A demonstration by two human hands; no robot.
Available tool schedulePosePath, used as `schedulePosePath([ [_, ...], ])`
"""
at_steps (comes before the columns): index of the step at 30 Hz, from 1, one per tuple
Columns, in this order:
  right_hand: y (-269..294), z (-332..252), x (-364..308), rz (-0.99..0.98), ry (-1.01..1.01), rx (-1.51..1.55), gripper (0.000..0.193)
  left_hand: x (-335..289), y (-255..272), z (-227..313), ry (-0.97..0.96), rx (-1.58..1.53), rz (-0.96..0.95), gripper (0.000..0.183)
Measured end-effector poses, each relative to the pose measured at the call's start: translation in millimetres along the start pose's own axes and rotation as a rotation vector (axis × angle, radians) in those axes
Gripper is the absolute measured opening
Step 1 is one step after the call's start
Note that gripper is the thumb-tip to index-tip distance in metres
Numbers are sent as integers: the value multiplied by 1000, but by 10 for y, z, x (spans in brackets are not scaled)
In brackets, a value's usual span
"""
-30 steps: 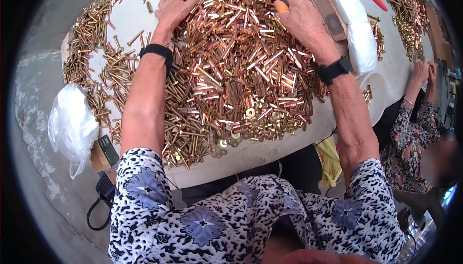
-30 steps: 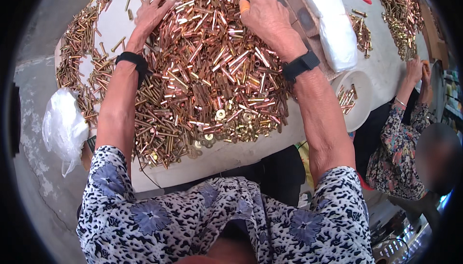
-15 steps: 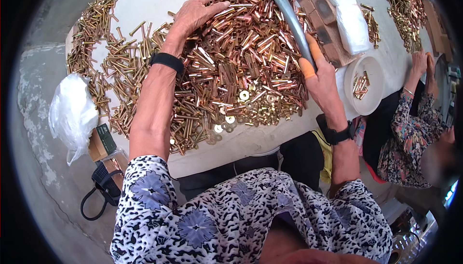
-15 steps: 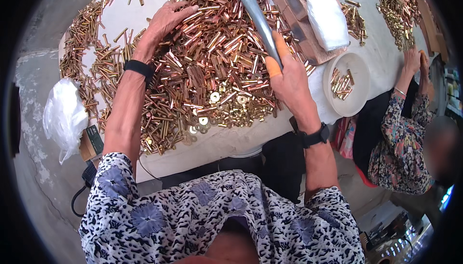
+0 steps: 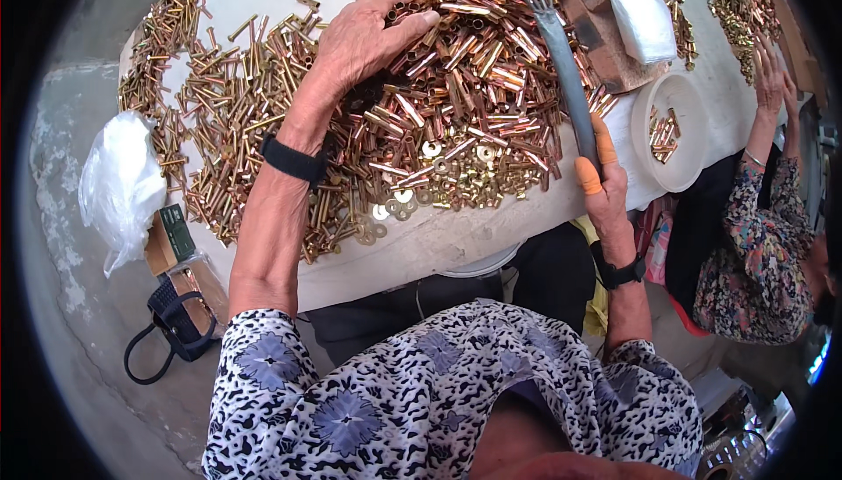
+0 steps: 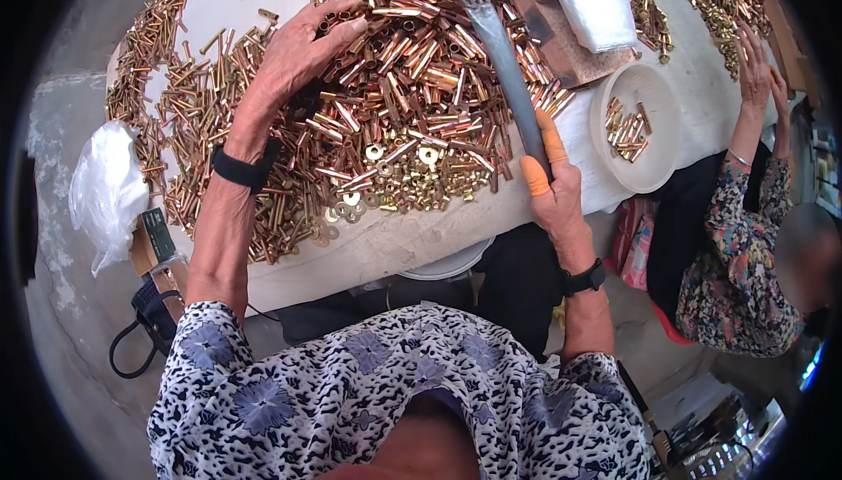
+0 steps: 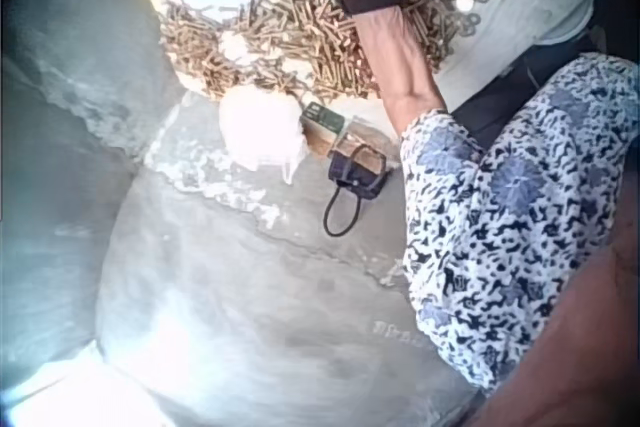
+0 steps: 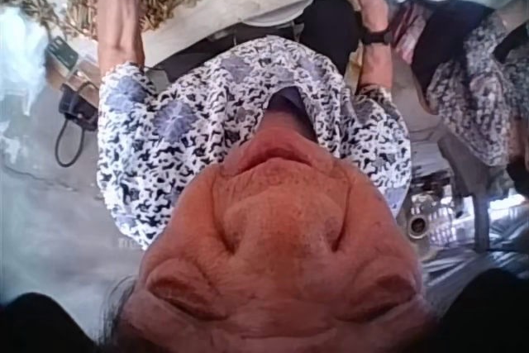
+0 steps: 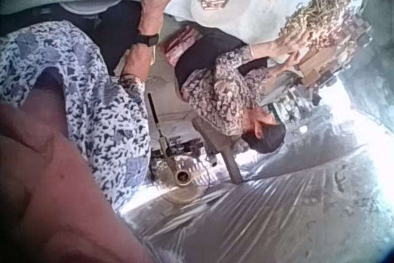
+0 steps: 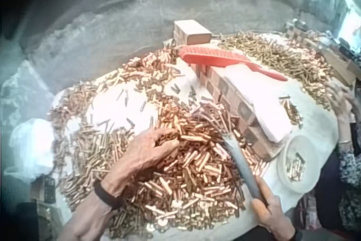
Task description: Assembling metal pins and washers by hand and using a small rake to organize the workspace.
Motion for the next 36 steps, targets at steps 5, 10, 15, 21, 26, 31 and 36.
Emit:
schedulePosePath([
  [5,10,120,-45,-8,-70,108,59,-137,50,115,-44,91,90,65],
  [10,16,187,-73,6,-92,136,58,-177,40,151,-68,95,107,62],
  [15,11,196,-67,35,-48,150,58,-213,89,227,-128,136,216,66],
  [21,-4,203,-71,39,-28,150,57,-251,48,232,-47,153,140,66],
  [26,-7,133,-124,74,-39,201,52,-364,68,399,-96,204,184,67],
  [31,-80,9,-194,96,123,162,44,-545,58,384,-203,420,393,64],
  [36,39,56,-262,159,195,46,40,-747,-149,650,-81,426,282,70],
])
Point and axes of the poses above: each hand's wrist, its own x-axis towards the middle knuckle, its own y-axis out of the back of the hand, z = x × y, the point moved 8 cm from there along x, towards the middle knuckle, and after that the axes turned 11 degrees about x, right-handed, at the moved point
